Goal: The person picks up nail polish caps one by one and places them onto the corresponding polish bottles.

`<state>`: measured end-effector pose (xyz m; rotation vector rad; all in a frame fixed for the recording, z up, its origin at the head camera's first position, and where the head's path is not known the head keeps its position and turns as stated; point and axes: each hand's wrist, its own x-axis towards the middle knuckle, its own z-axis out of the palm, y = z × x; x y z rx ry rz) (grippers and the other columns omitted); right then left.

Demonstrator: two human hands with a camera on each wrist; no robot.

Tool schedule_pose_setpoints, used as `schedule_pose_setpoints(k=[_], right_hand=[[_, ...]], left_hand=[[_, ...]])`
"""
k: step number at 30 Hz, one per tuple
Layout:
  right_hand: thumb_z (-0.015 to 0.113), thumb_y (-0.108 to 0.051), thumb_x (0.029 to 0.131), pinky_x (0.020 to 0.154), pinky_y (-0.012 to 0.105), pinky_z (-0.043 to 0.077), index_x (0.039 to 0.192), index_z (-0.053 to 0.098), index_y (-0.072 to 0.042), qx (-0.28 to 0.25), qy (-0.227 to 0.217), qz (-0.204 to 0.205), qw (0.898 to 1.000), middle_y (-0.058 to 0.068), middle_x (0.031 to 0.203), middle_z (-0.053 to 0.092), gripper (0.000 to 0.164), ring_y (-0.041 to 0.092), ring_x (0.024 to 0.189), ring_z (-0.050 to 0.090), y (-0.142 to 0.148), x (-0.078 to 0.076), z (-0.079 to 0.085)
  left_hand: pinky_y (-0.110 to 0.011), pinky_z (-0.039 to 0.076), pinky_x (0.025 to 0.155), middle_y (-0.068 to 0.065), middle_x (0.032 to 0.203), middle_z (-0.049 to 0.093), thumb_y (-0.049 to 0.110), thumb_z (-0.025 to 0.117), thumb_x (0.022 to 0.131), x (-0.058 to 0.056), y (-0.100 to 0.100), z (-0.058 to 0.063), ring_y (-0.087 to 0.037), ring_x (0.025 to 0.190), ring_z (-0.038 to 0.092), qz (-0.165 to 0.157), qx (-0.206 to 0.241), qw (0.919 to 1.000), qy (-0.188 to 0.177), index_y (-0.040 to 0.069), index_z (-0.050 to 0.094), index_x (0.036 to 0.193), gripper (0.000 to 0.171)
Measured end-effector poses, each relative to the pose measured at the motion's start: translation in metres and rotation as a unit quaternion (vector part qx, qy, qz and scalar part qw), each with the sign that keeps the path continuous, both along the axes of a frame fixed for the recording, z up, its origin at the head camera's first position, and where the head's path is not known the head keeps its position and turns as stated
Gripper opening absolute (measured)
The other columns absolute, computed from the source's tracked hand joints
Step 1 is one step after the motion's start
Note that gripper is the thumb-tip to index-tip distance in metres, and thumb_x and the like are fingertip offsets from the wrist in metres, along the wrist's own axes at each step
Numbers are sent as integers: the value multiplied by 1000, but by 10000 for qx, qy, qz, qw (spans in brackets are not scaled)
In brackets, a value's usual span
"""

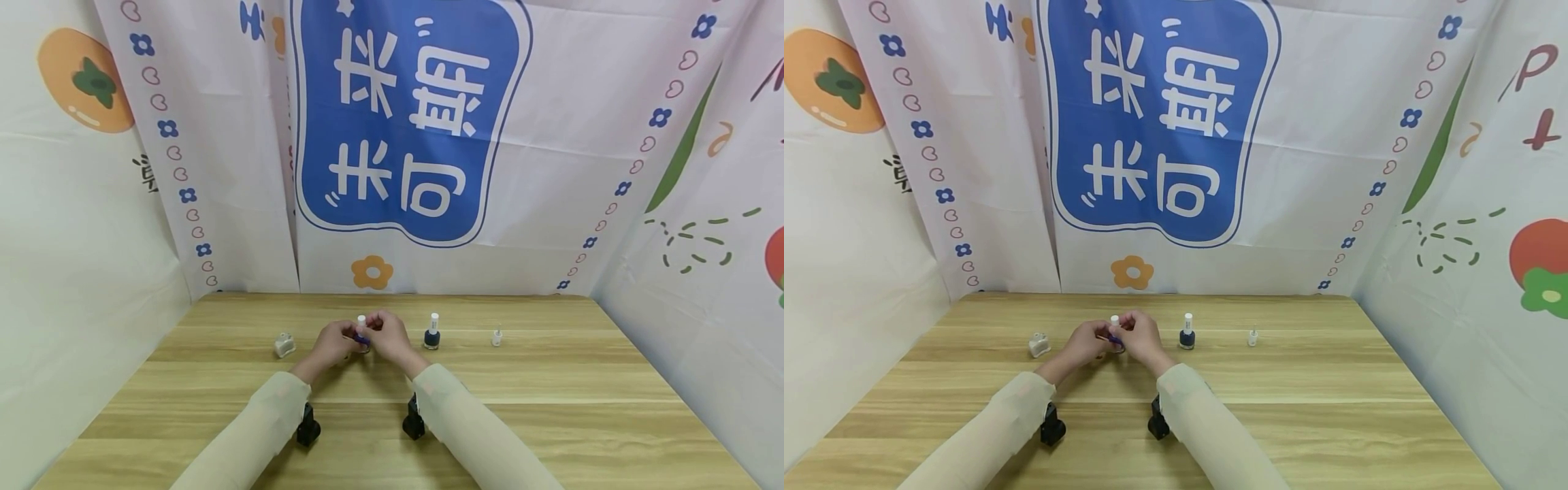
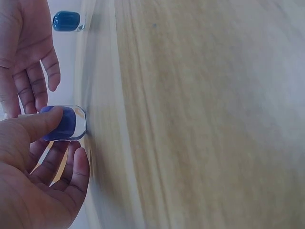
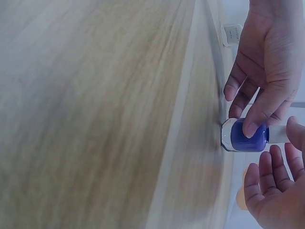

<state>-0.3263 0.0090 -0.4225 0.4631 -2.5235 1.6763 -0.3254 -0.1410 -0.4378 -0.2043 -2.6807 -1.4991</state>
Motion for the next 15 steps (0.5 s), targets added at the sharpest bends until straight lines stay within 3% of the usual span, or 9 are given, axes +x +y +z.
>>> schedule_pose_setpoints(k=[15], right_hand=[[71, -15, 90, 75, 30, 51, 97, 63, -2, 33, 29, 56, 10000, 3, 87, 61, 17, 16, 83, 57, 1, 2, 2]], left_hand=[[-31, 53, 63, -8, 94, 68, 4, 79, 79, -2, -1, -2, -23, 87, 63, -46, -20, 10000, -27, 1, 69, 96, 20]])
